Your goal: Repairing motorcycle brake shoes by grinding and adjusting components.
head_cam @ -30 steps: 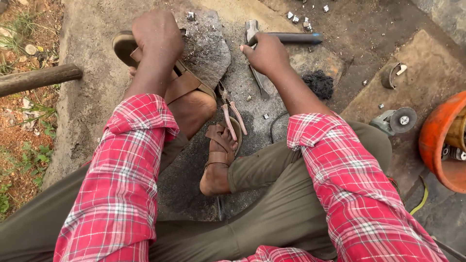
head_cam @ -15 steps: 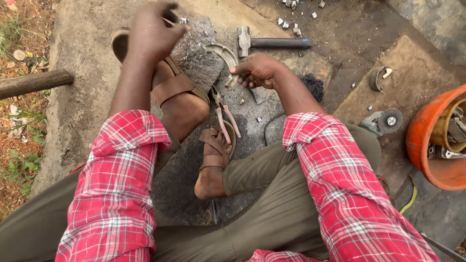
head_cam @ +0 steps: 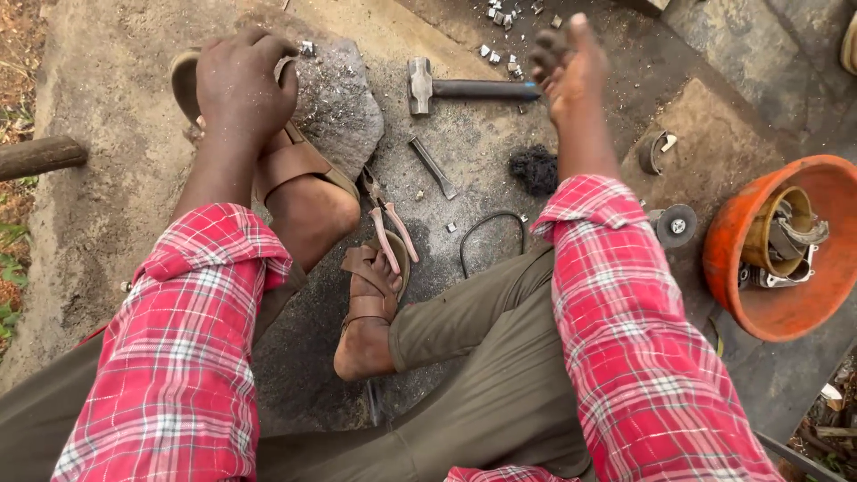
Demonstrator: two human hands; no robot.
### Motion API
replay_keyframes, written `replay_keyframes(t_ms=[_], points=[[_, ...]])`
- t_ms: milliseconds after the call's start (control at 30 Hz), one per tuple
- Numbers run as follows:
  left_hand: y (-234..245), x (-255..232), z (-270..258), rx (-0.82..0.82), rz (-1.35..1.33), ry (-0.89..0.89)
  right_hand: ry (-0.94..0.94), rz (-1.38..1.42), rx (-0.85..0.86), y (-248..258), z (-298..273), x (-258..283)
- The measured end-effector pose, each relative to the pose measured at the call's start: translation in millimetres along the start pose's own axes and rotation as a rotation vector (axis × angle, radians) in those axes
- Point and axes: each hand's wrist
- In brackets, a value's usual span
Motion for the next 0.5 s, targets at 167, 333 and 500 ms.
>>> replay_keyframes(t_ms=[167,333,500], points=[[2.3,-0.3,-2.1,0.105,0.069,0.021,-0.101,-0.480,0.281,-46.9,-36.7,-23.9],[2.9,2.1,2.9,0.093,-0.007,-0.009,0.249,-0.886,0.706,-32.0,-84.1,99.1],[53.3,-22.7,4.1,0.032,-0.543,0.003,0.411,-1.362,0.540,153.0,-124.1,193.1]])
Point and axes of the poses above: each hand's wrist, its own z-axis towards the middle knuckle, its own y-axis out of the back of the hand, x = y × z, and after that the axes turned 2 degrees about -z, right-handed
